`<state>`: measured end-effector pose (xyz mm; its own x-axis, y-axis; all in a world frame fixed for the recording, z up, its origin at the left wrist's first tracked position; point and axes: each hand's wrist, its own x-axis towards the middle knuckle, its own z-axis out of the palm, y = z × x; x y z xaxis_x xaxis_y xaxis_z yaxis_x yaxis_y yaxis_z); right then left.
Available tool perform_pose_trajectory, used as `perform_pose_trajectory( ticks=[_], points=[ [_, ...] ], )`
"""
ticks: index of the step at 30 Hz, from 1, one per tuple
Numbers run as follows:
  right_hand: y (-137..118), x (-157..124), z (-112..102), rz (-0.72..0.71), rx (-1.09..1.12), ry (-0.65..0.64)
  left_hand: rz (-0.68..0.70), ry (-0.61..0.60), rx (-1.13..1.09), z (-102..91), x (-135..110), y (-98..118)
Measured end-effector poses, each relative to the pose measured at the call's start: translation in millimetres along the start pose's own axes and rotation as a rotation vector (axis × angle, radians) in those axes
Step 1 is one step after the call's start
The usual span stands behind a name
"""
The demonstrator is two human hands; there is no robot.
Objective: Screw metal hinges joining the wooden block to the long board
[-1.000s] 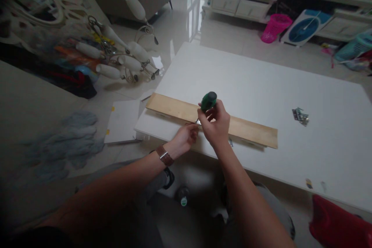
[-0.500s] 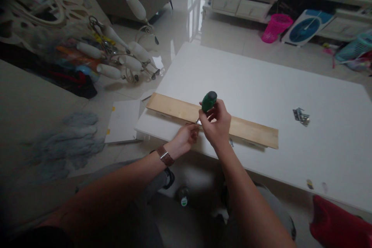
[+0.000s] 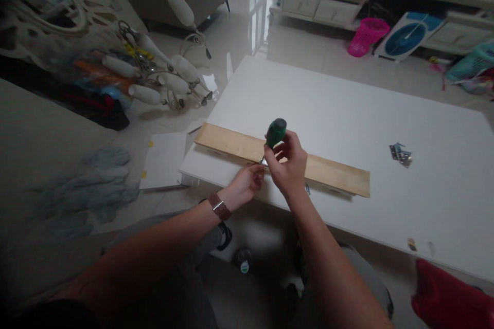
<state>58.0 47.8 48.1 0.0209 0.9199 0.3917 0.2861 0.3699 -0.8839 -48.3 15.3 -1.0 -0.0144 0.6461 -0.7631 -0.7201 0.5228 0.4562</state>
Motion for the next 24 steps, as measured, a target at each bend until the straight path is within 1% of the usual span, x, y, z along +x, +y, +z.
perform_pose_trajectory(
  ticks=[2,5,7,14,16,20,22,24],
  points=[
    [-0.9,0.1,0.7,0.004,0.016,0.012,0.002,0.008,-0.003,0.7,-0.8,0.2],
    [2.8,1.2,1.0,-0.009,-0.041,0.085,-0.004,-0.001,0.012,0.9,-2.3,1.1],
    [5.4,1.8,0.2,-0.022,-0.076,0.106,-0.008,-0.011,0.022,0.5,-3.0,1.7],
    [-0.8,-0.4,-2.0,0.024,-0.032,-0.004,0.012,-0.016,0.013,-0.6,-0.5,-0.5],
    [0.1,-0.4,-1.0,0.027,-0.032,0.013,0.018,-0.021,0.019,-1.1,0.6,-1.4],
    [6.4,1.0,-0.2,0.024,-0.073,0.088,0.021,-0.048,0.043,-2.4,0.9,-1.7],
    [7.1,1.5,-1.1,0.025,-0.070,0.085,0.017,-0.056,0.037,-2.4,-0.1,-1.1],
    [5.1,1.5,-2.4,0.026,-0.048,0.044,0.015,-0.050,0.020,-1.7,-1.4,-0.4]
  ],
)
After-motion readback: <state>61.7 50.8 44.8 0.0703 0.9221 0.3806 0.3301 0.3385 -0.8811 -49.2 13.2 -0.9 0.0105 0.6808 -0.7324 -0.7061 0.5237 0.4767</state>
